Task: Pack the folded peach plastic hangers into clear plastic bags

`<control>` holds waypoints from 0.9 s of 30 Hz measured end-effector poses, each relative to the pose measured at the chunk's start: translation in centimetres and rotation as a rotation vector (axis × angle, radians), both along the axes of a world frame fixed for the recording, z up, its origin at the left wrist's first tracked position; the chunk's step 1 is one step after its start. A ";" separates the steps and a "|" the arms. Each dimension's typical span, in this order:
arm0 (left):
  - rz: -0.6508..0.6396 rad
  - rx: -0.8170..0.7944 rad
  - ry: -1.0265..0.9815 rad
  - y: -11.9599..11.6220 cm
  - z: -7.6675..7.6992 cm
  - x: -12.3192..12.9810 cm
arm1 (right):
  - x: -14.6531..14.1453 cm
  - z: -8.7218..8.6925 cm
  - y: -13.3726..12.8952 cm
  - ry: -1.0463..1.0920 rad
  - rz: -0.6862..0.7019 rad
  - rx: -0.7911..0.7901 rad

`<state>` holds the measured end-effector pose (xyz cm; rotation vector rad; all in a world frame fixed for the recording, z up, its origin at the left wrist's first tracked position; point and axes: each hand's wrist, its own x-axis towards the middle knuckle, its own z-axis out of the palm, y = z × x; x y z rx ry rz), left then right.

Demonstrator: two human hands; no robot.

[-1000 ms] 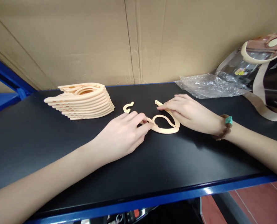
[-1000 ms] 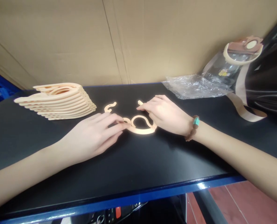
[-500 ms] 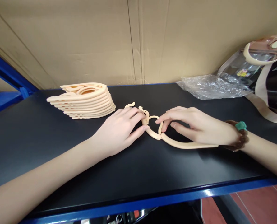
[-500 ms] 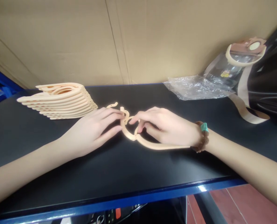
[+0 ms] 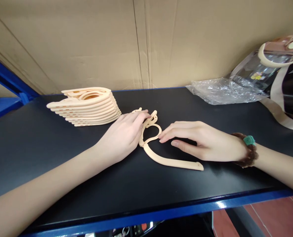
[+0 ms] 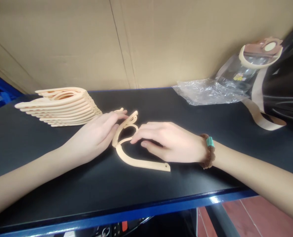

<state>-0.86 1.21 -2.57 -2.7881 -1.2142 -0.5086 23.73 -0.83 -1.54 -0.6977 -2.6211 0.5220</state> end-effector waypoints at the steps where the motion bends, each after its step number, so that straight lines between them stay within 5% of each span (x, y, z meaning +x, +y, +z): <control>1: 0.044 0.071 0.062 -0.1 0.0 0.0 | 0.1 0.0 0.1 -0.003 -0.007 0.021; 4: 0.187 0.203 0.248 -0.2 0.4 -0.1 | 0.2 -0.1 0.2 -0.033 -0.013 0.065; 10: 0.370 0.193 0.406 -0.6 1.5 0.0 | 0.0 0.0 0.2 -0.080 -0.021 0.095; 16: 0.389 0.179 0.385 -1.2 1.9 0.1 | 0.1 0.2 0.0 -0.086 -0.019 0.096; 21: 0.258 0.376 0.142 -1.5 2.2 -0.4 | -0.1 -0.3 0.1 -0.068 -0.006 0.046; 27: -0.179 0.334 -0.332 -2.7 2.3 0.1 | -1.0 0.3 -0.2 0.141 -0.097 -0.104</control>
